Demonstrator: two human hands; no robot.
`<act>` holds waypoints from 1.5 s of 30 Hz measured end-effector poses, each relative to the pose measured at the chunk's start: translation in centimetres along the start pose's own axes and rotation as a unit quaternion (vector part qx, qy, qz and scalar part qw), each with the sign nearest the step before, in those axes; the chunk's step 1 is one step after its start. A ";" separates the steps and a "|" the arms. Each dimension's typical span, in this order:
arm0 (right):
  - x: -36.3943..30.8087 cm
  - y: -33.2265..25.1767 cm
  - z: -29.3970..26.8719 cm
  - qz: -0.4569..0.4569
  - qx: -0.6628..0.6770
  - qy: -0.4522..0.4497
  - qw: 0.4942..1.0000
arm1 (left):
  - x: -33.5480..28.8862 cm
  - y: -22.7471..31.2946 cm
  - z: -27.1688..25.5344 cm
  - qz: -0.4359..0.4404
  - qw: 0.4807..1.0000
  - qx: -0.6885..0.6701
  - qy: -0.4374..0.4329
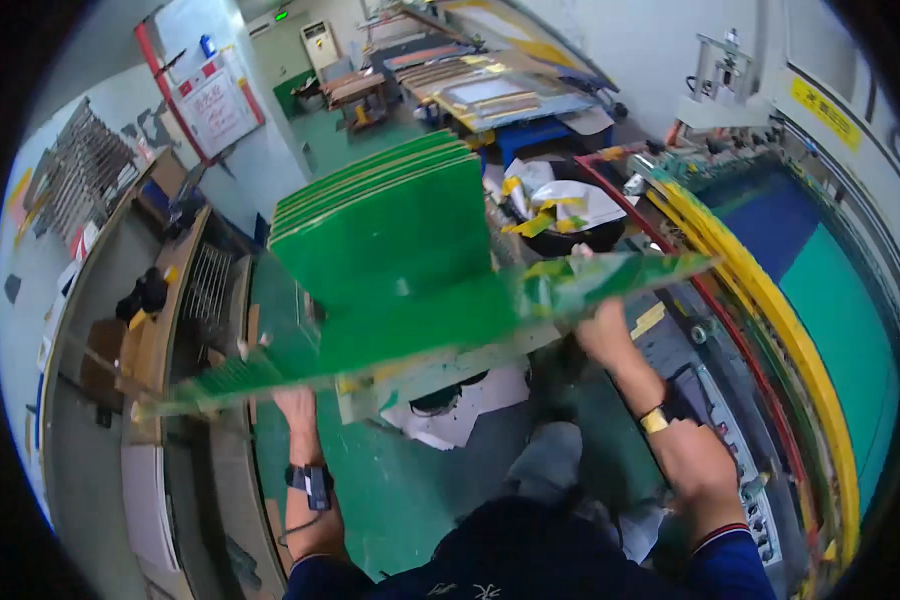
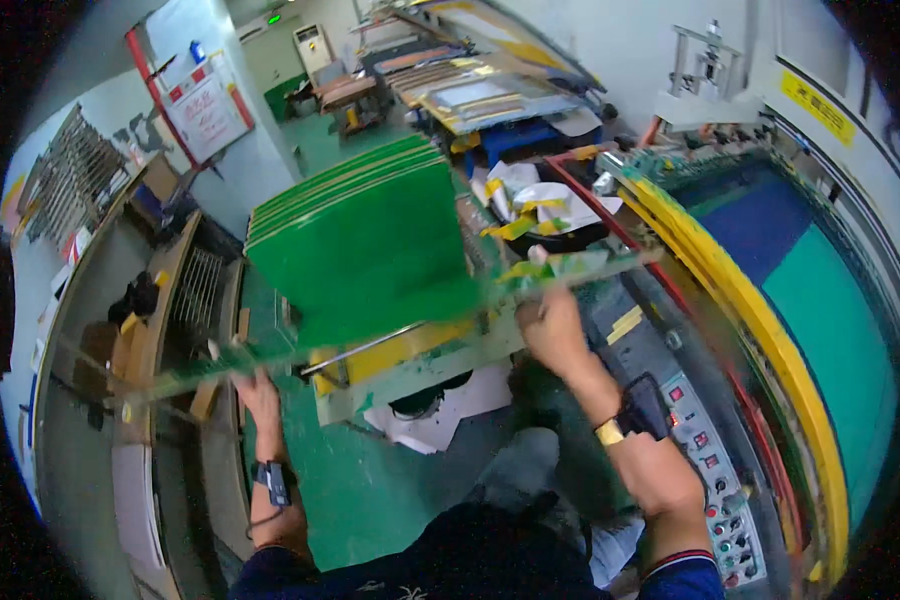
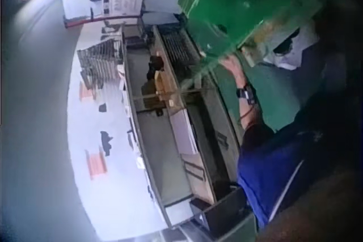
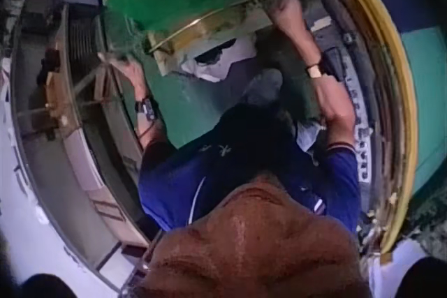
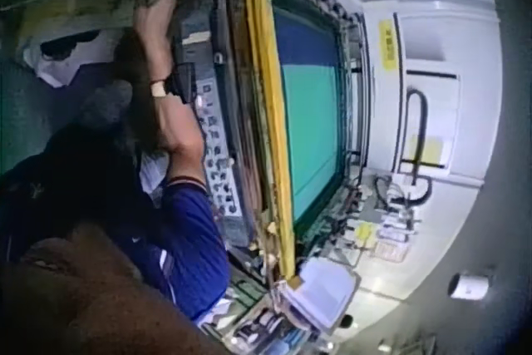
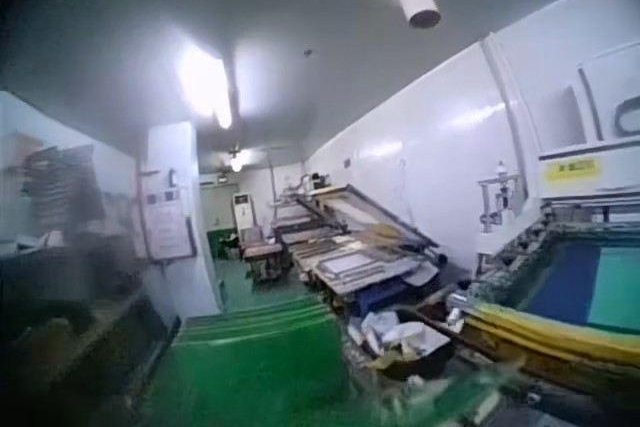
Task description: Operating an industrial screen printing machine by placing and removing panels.
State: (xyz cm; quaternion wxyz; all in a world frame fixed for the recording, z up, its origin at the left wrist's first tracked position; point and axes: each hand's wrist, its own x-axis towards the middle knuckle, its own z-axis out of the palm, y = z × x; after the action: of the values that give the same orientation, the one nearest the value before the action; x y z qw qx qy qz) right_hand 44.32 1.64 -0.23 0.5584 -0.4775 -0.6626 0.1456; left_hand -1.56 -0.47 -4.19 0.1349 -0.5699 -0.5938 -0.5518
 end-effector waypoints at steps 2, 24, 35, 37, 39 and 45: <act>2.3 0.5 -0.1 0.035 0.023 -0.036 0.998 | 3.1 3.4 -1.0 -0.071 0.981 -0.160 -0.083; 17.3 7.0 9.9 0.149 0.127 -0.179 0.964 | 11.5 -13.0 9.5 -0.222 0.929 -0.151 -0.256; 22.1 9.3 13.2 0.138 0.193 -0.242 0.941 | 9.7 -14.9 9.2 -0.202 0.934 -0.168 -0.240; 22.4 10.2 12.7 0.133 0.185 -0.243 0.943 | 9.9 -13.4 10.0 -0.202 0.933 -0.189 -0.230; 22.4 10.5 12.6 0.128 0.183 -0.233 0.946 | 9.9 -13.4 10.4 -0.207 0.932 -0.190 -0.228; 23.5 10.4 13.2 0.069 0.150 -0.251 0.954 | 10.0 -14.5 10.0 -0.226 0.929 -0.198 -0.216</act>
State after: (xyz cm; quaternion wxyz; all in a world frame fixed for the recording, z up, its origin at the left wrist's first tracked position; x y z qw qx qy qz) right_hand 39.52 30.08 1.94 0.4282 -0.3808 -0.7171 0.3967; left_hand -11.97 16.62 -7.06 -0.2409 -0.5412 -0.6002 -0.5375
